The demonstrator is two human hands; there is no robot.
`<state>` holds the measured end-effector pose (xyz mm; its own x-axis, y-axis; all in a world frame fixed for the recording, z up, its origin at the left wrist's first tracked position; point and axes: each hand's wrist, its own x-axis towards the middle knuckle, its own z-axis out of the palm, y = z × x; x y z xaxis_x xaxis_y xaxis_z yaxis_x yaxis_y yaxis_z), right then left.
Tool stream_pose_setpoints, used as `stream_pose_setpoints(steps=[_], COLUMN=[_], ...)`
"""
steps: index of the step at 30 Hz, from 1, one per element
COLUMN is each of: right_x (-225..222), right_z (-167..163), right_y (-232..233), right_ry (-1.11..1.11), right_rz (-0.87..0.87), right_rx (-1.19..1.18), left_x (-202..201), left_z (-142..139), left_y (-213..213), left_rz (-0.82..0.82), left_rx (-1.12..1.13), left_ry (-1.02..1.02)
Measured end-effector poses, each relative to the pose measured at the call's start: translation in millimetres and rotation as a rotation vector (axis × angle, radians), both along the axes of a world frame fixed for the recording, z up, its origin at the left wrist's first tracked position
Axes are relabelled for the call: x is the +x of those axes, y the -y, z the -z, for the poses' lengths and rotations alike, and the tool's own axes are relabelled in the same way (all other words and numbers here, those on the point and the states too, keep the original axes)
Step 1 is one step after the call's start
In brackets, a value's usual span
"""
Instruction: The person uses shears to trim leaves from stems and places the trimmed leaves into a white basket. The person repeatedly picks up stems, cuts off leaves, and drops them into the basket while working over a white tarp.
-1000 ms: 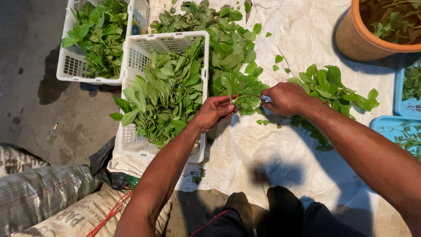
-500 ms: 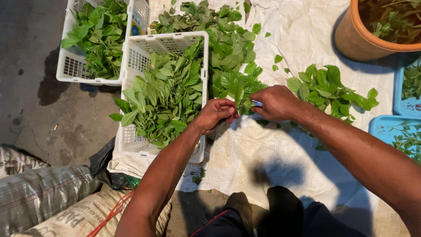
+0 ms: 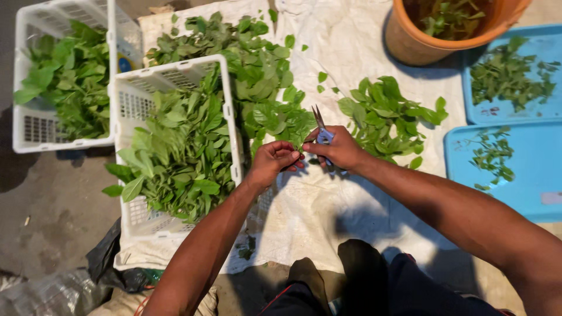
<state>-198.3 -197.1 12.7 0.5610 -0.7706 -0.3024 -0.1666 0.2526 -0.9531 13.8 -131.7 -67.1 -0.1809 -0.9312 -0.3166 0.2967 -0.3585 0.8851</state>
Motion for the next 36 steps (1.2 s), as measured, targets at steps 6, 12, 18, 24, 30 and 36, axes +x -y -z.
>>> stream_pose_setpoints(steps=[6, 12, 18, 24, 30, 36], right_x=[-36, -112, -131, -79, -45, -79], right_z=[-7, -61, -56, -44, -54, -60], right_y=[0, 59, 64, 49, 66, 71], right_ry=[-0.020, 0.102, 0.091, -0.962, -1.114, -0.774], right_rz=[0.227, 0.578, 0.759, 0.049, -0.115, -0.016], right_rx=[0.034, -0.087, -0.030, -0.619, -0.531, -0.443], left_x=[-41, -53, -43, -44, -43, -33], left_z=[-9, -13, 18, 38, 28, 23], left_y=[11, 13, 9, 9, -4, -7], left_rz=[0.076, 0.111, 0.112, 0.118, 0.266, 0.240], left_rx=[0.000, -0.029, -0.058, -0.086, -0.129, -0.149], left_ry=[-0.020, 0.028, 0.100, 0.213, 0.584, 0.617])
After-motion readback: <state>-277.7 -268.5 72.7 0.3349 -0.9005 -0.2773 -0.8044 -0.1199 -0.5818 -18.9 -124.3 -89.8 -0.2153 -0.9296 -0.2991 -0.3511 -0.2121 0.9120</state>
